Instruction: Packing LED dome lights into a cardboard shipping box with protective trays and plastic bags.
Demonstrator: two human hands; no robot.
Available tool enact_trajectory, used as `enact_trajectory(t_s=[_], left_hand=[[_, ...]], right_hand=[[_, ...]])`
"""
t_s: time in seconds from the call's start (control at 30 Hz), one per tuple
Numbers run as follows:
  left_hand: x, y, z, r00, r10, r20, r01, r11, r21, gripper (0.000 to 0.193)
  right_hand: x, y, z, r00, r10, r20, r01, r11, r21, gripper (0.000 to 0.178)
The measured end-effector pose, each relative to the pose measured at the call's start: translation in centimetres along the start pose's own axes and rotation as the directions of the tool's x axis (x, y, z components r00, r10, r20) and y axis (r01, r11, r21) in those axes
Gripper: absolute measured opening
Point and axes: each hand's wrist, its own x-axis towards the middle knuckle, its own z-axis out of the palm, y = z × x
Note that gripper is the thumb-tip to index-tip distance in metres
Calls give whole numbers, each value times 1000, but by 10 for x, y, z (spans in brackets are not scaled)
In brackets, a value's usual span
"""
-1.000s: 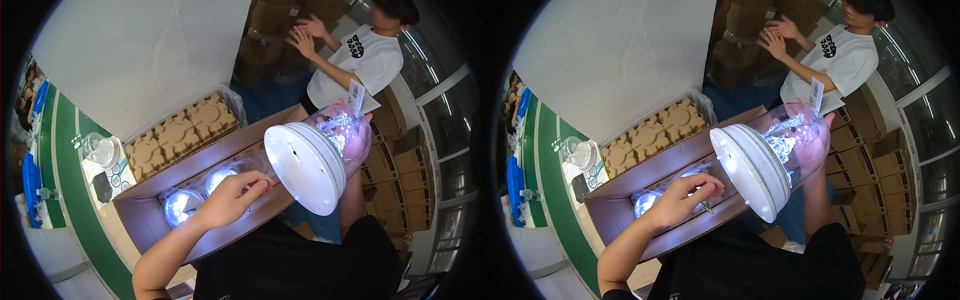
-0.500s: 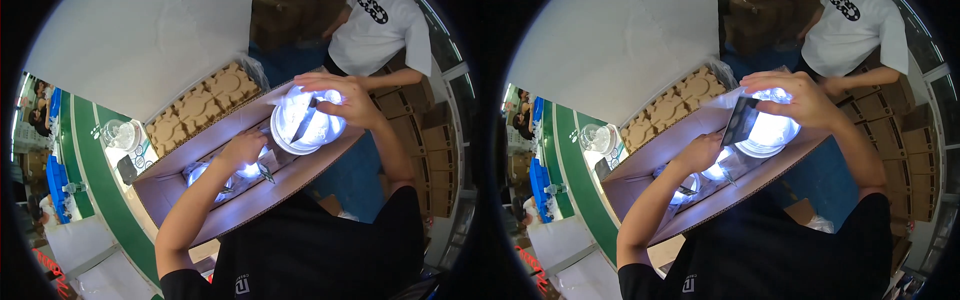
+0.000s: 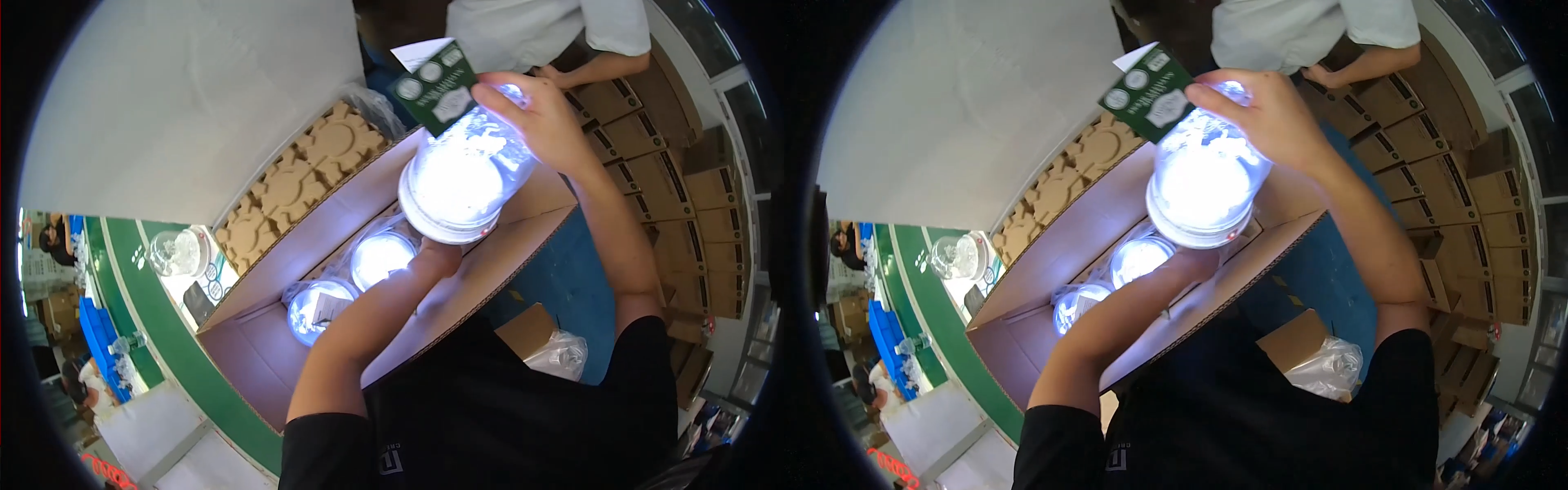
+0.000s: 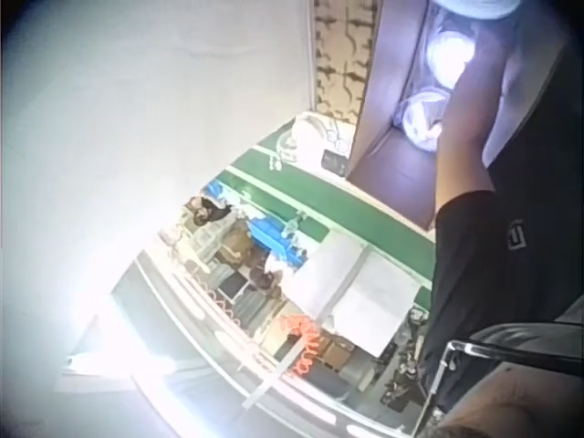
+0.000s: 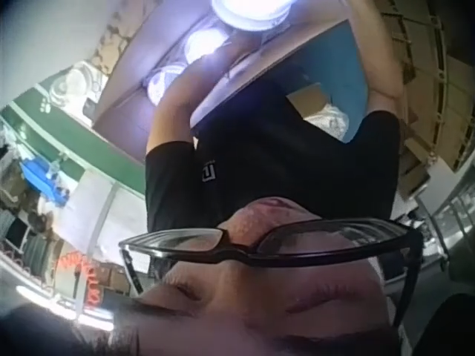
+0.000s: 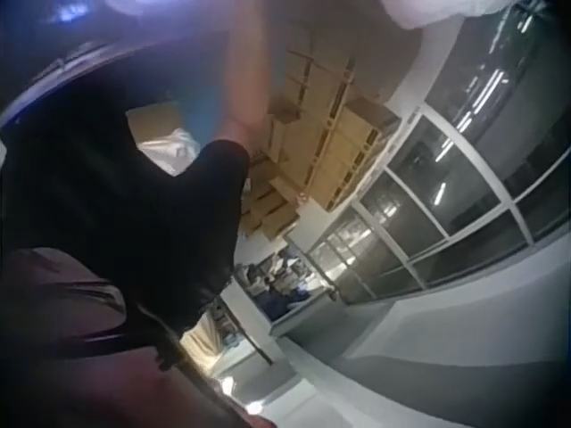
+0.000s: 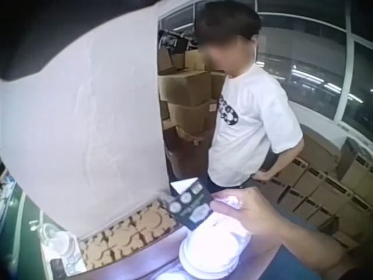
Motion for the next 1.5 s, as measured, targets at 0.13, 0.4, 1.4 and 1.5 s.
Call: enact_trajectory(t_s=[0.13, 0.4, 1.4, 1.5], left_hand=[[37, 24, -2, 996, -53, -67, 51, 998, -25, 49], [57, 11, 56, 989, 85, -117, -85, 996, 1, 46], [75, 49, -40, 977, -212, -8, 145, 693, -706, 48], [85, 45, 12, 814, -152, 561, 543, 542, -641, 41]], right_hand=[[5, 6, 8, 994, -47, -96, 46, 999, -14, 37], [2, 22, 17, 995, -10, -95, 8, 1000, -24, 39], [-5, 39, 16, 998, -7, -65, 10, 999, 45, 42], [-3, 43, 19, 997, -32, -73, 35, 998, 48, 43]])
